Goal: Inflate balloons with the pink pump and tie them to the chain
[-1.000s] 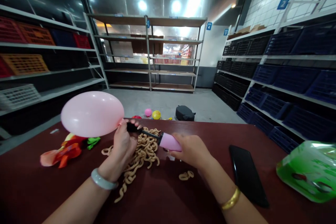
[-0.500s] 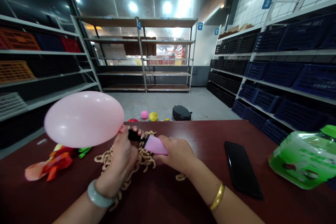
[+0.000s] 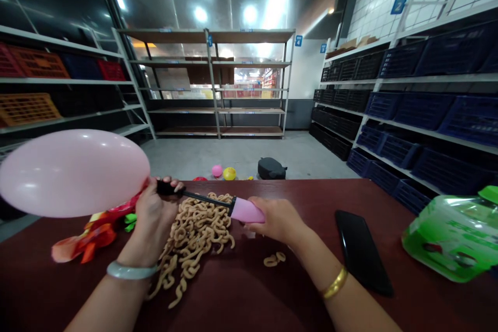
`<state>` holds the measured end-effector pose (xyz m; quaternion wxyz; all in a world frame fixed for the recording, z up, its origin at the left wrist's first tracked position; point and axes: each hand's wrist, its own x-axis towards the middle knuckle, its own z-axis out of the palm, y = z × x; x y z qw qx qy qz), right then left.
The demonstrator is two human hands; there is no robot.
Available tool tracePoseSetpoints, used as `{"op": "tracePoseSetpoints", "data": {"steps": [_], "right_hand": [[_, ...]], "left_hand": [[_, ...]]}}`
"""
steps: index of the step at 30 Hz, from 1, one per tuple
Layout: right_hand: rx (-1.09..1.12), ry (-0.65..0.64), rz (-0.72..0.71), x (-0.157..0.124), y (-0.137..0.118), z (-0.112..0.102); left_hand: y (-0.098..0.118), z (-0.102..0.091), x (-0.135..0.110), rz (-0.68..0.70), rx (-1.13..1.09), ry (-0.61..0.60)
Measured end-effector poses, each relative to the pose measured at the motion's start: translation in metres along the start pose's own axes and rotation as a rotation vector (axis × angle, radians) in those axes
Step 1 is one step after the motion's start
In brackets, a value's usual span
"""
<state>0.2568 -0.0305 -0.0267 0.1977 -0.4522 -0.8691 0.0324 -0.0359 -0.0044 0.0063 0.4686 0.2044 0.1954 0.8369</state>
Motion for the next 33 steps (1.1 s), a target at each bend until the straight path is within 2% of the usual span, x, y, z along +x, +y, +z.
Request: {"op": "tracePoseSetpoints", "data": {"steps": [6, 9, 12, 16, 19, 26, 31, 33], "right_hand": [[-0.071, 0.011, 0.015, -0.002, 0.002, -0.002], [-0.079, 0.01, 0.018, -0.002, 0.0, -0.001], [-0.082, -0.001, 0.033, -0.001, -0.006, 0.0], [-0.076, -0.028, 0.058, 0.0, -0.018, 0.002], [-0.038, -0.045, 0.063, 0.0, -0.027, 0.004], [0.082, -0.037, 0.046, 0.001, -0.035, 0.008], [0.077, -0.064, 0.046, 0.002, -0.031, 0.002], [0.064, -0.071, 0.04, 0.002, -0.028, -0.001]], "left_hand": [[-0.015, -0.002, -0.004, -0.026, -0.036, 0.035], [-0.024, 0.0, -0.011, -0.036, -0.034, 0.0], [-0.04, 0.003, -0.027, -0.06, -0.017, -0.034], [-0.064, 0.009, -0.054, -0.115, 0.012, -0.02], [-0.071, 0.015, -0.069, -0.152, 0.038, -0.032], [-0.055, 0.023, -0.066, -0.114, 0.048, -0.052], [-0.026, 0.018, -0.04, -0.05, 0.06, -0.086], [-0.01, 0.015, -0.025, -0.037, 0.069, -0.028]]}}
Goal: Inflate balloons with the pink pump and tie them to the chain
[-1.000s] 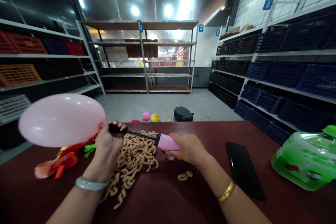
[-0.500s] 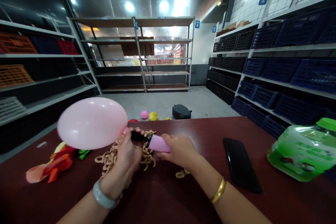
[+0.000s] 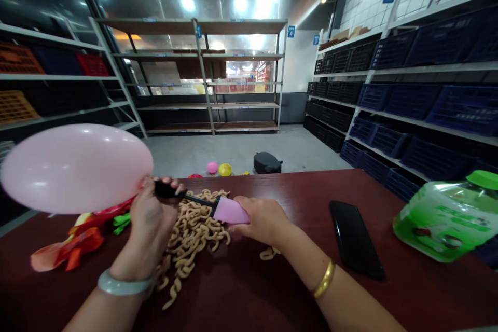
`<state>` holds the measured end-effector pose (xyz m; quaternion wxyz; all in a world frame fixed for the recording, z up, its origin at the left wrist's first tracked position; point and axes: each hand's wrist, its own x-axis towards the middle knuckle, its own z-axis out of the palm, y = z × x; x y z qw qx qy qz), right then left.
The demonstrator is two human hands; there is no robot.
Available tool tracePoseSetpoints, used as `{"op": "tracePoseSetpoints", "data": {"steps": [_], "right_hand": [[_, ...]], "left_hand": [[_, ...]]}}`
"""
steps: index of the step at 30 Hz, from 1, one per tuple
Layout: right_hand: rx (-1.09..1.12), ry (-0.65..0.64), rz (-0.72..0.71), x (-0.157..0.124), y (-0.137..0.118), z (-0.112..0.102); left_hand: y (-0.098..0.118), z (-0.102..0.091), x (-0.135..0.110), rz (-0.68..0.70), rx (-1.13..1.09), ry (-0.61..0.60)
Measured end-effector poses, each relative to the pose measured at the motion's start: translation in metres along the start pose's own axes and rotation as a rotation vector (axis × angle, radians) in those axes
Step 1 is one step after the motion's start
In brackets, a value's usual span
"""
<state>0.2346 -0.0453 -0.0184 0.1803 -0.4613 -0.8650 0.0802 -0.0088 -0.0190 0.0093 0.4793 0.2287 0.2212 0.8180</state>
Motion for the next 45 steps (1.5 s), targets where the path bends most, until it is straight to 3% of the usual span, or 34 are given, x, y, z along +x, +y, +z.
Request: {"op": "tracePoseSetpoints", "data": {"steps": [4, 7, 16, 25, 30, 34, 39, 45], "right_hand": [[-0.019, 0.002, -0.005, -0.001, 0.007, -0.005], [-0.026, 0.005, -0.008, -0.003, 0.013, -0.007], [-0.092, -0.031, 0.025, -0.003, 0.019, -0.008], [-0.1, -0.005, 0.035, -0.002, 0.004, 0.001], [-0.037, -0.003, 0.033, -0.003, -0.004, 0.005], [0.021, -0.005, 0.031, -0.003, -0.009, 0.005], [0.08, -0.016, 0.022, 0.0, -0.006, 0.0], [0.059, -0.035, 0.005, 0.0, 0.006, -0.004]], "left_hand": [[0.025, -0.006, 0.021, 0.051, -0.007, 0.095], [0.027, -0.008, 0.025, 0.061, -0.017, 0.127], [-0.007, -0.014, 0.017, 0.065, -0.007, 0.07], [-0.051, 0.0, -0.03, -0.052, -0.007, 0.031], [-0.059, 0.003, -0.043, -0.109, 0.006, -0.024], [-0.052, 0.005, -0.038, -0.092, 0.013, -0.036], [-0.023, 0.009, -0.02, -0.031, 0.03, -0.051], [0.014, -0.006, 0.017, 0.034, -0.023, 0.093]]}}
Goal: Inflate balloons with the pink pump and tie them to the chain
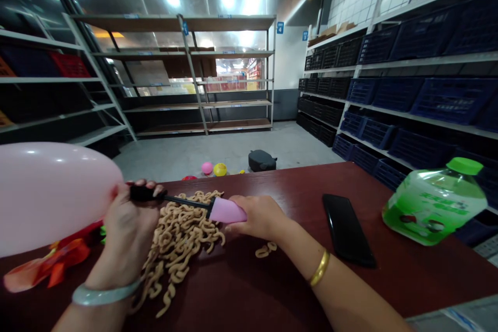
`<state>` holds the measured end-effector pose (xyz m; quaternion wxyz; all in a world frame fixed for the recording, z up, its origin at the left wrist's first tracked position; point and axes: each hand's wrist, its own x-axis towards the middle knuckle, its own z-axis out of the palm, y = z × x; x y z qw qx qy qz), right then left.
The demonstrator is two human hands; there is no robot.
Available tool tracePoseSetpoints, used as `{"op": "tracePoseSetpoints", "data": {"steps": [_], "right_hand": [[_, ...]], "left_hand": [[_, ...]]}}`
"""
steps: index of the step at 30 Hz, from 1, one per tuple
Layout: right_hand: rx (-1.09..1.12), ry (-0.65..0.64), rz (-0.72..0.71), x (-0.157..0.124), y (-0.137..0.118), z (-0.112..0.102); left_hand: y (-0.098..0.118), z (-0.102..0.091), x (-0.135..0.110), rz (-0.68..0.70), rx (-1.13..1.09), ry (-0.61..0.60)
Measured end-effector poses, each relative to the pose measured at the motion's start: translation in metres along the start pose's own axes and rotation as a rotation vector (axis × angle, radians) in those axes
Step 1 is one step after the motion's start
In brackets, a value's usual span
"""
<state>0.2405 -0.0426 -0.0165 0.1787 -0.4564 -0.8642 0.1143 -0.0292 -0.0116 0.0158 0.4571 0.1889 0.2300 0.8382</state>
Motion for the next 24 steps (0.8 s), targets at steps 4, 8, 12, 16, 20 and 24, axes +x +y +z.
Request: {"op": "tracePoseSetpoints", "data": {"steps": [4, 8, 12, 16, 20, 24], "right_hand": [[-0.027, -0.003, 0.0, -0.001, 0.0, 0.001], [-0.075, -0.007, 0.017, -0.002, -0.001, 0.001], [-0.092, 0.005, 0.015, -0.002, 0.0, 0.003], [-0.102, 0.019, 0.031, -0.001, -0.001, 0.009], [-0.076, 0.031, 0.028, -0.002, -0.003, 0.014], [-0.043, 0.039, 0.028, -0.002, -0.008, 0.014]], "left_hand": [[0.005, -0.006, 0.01, 0.019, -0.037, 0.037], [-0.007, -0.005, 0.005, -0.019, -0.055, 0.006], [-0.027, -0.003, -0.01, -0.079, -0.063, -0.047], [-0.053, 0.0, -0.033, -0.133, -0.041, -0.078], [-0.071, 0.002, -0.054, -0.156, -0.035, -0.094], [-0.07, 0.005, -0.063, -0.149, -0.028, -0.114]]}}
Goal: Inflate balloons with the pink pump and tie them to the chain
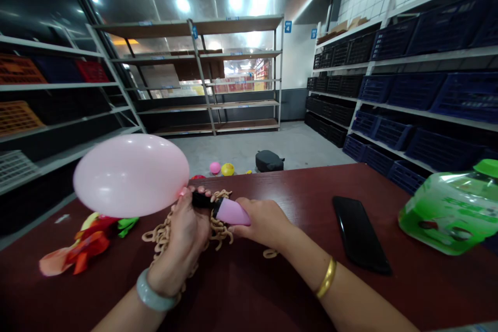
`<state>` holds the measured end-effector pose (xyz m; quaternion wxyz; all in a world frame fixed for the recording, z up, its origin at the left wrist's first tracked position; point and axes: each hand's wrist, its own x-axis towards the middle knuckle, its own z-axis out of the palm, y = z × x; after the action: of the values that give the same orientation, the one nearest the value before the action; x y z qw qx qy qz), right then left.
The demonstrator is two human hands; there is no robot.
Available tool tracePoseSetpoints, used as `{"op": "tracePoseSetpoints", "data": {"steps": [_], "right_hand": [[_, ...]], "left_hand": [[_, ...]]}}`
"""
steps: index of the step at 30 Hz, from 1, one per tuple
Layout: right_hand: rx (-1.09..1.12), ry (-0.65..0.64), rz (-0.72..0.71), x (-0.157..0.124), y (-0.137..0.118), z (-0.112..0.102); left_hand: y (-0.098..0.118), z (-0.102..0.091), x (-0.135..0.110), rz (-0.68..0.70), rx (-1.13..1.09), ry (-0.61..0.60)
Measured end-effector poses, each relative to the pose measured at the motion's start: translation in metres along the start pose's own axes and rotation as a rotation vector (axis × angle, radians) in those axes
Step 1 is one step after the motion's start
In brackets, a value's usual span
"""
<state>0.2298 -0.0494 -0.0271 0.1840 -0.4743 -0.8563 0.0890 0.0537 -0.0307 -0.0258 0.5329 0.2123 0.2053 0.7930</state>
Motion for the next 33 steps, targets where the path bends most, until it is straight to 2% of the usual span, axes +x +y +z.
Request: {"op": "tracePoseSetpoints", "data": {"steps": [4, 8, 13, 16, 19, 24, 33], "right_hand": [[0.054, 0.003, -0.004, 0.002, -0.006, -0.004], [0.074, -0.025, -0.009, 0.004, -0.006, -0.01], [0.053, -0.061, -0.033, 0.005, 0.006, -0.012], [0.026, -0.052, -0.042, 0.006, 0.013, -0.011], [-0.009, -0.043, -0.048, 0.006, 0.018, -0.01], [-0.057, -0.031, -0.035, 0.005, 0.017, -0.009], [-0.023, 0.001, -0.012, 0.001, 0.0, -0.007]], "left_hand": [[0.015, 0.005, 0.002, 0.028, 0.03, -0.045], [0.045, 0.004, 0.017, 0.089, 0.049, -0.1], [0.088, -0.01, 0.048, 0.136, 0.019, 0.051], [0.099, -0.015, 0.06, 0.148, 0.01, 0.124], [0.094, -0.015, 0.06, 0.173, 0.002, 0.106], [0.07, -0.011, 0.048, 0.183, 0.002, -0.003], [0.016, 0.002, 0.009, 0.005, 0.012, -0.09]]}}
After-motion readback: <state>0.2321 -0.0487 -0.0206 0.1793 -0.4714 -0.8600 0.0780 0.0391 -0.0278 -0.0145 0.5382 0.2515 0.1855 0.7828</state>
